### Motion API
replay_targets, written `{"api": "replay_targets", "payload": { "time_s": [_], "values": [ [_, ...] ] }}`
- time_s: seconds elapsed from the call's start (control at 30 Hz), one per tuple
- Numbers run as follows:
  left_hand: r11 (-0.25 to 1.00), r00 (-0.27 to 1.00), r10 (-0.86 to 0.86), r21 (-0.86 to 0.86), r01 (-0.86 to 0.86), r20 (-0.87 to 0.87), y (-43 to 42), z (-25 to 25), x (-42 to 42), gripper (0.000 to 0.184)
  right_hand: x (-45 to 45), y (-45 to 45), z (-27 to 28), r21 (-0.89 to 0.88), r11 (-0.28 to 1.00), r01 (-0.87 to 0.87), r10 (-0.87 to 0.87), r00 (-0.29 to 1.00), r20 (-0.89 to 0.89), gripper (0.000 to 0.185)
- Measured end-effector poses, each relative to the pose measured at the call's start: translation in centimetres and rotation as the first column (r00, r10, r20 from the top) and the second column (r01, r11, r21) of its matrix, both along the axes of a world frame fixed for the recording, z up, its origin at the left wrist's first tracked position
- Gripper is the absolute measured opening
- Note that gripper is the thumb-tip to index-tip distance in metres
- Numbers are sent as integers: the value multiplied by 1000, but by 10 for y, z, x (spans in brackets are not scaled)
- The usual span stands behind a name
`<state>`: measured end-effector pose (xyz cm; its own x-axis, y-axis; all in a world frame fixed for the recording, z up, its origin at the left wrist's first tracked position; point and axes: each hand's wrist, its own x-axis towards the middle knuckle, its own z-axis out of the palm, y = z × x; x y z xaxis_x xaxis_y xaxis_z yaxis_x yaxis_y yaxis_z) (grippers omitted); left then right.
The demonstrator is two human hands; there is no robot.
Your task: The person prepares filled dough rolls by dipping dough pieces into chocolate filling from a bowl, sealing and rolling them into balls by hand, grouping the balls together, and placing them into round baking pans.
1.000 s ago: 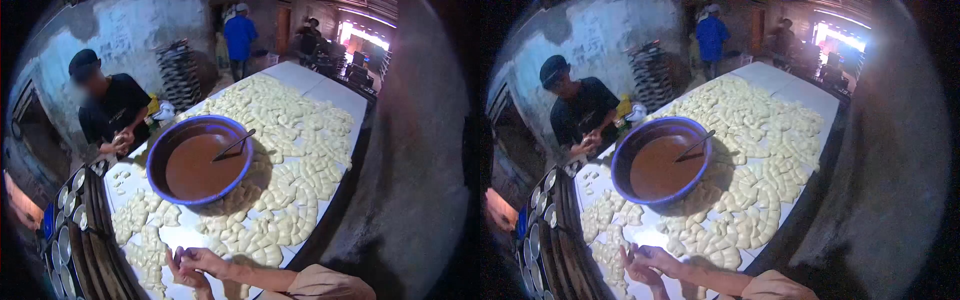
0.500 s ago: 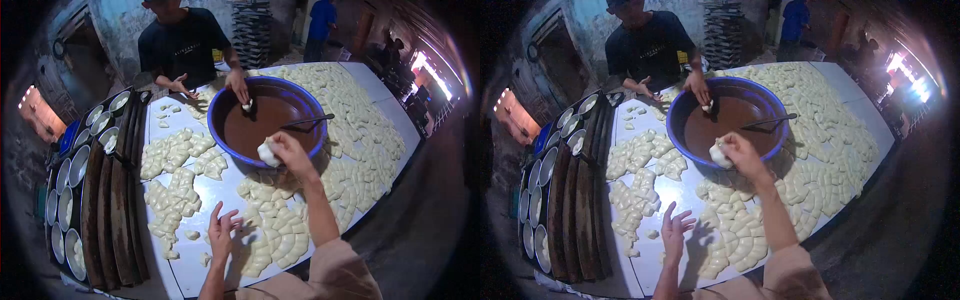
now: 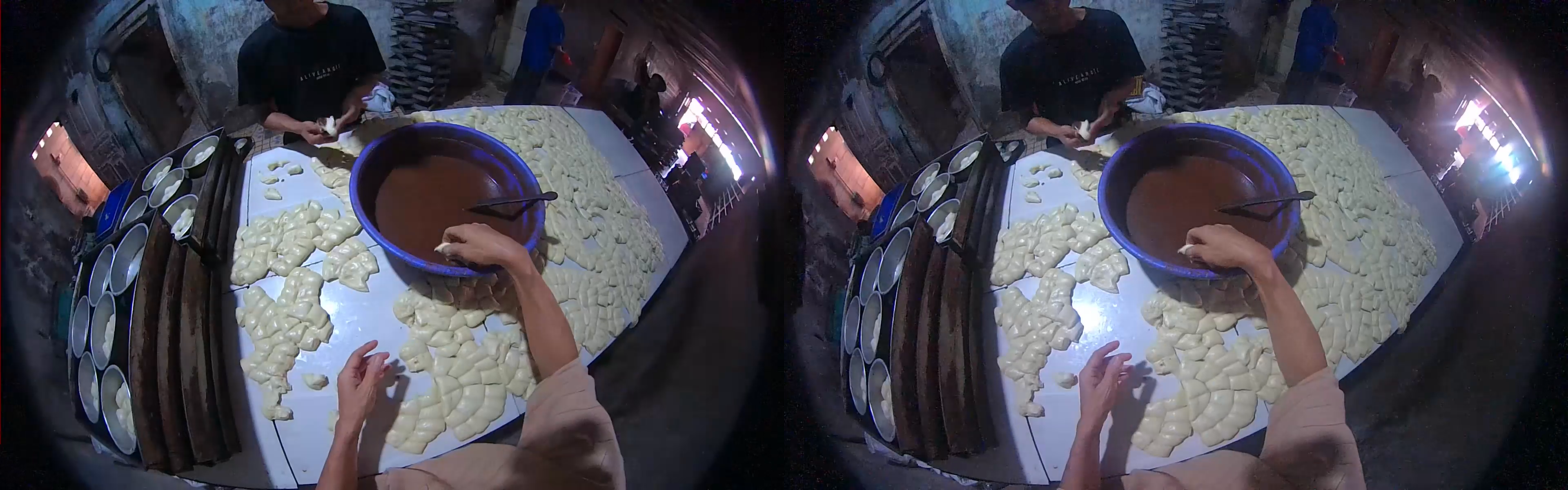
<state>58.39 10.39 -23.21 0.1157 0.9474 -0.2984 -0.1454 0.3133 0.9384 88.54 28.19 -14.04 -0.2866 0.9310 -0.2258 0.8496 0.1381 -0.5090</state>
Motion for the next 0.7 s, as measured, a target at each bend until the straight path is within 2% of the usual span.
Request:
{"api": "replay_targets", "payload": {
  "time_s": [0.03,0.07,0.1,0.13,0.2,0.3,0.33,0.4,0.47,0.53,0.57,0.6,0.67,0.7],
  "values": [
    [999,1000,-18,26,18,-10,3,0,4,42,-9,-13,20,-80,991,105,-116,982,-149,30],
    [998,999,-47,43,47,4,6,4,10,42,-8,-17,16,-142,982,127,-174,899,-401,27],
    [996,997,-74,59,72,18,11,9,17,41,-6,-20,11,-209,970,127,-232,750,-619,25],
    [993,995,-96,76,94,31,16,15,26,41,-8,-25,9,-275,956,105,-287,547,-786,23],
    [983,979,-180,53,176,99,28,26,42,42,-27,-45,11,-280,952,125,-306,346,-887,14],
    [988,901,-132,-12,151,413,38,39,66,45,-56,-71,-4,-400,911,98,-409,108,-906,10],
    [989,856,-109,-31,145,505,40,34,71,45,-61,-77,-15,-382,920,88,-391,135,-910,9],
    [985,770,-9,-129,117,638,39,26,73,40,-84,-94,-19,-433,899,64,-434,3,-901,10],
    [986,719,79,-159,44,691,33,33,64,36,-96,-104,-33,-451,891,55,-451,-9,-893,13],
    [986,788,145,-153,-65,599,31,18,50,34,-100,-115,-42,-482,876,-2,-482,-37,-876,15],
    [982,815,179,-145,-117,551,30,12,43,33,-99,-118,-52,-424,904,-50,-426,-42,-904,22],
    [968,787,250,-164,-189,565,29,10,35,31,-102,-119,-54,-348,935,-67,-346,43,-937,30],
    [944,852,330,-147,-296,407,28,12,22,32,-120,-135,-57,-240,964,115,-265,319,-910,43],
    [944,863,331,-123,-307,381,28,12,18,32,-131,-140,-50,-72,978,196,-157,460,-874,55]
  ]
}}
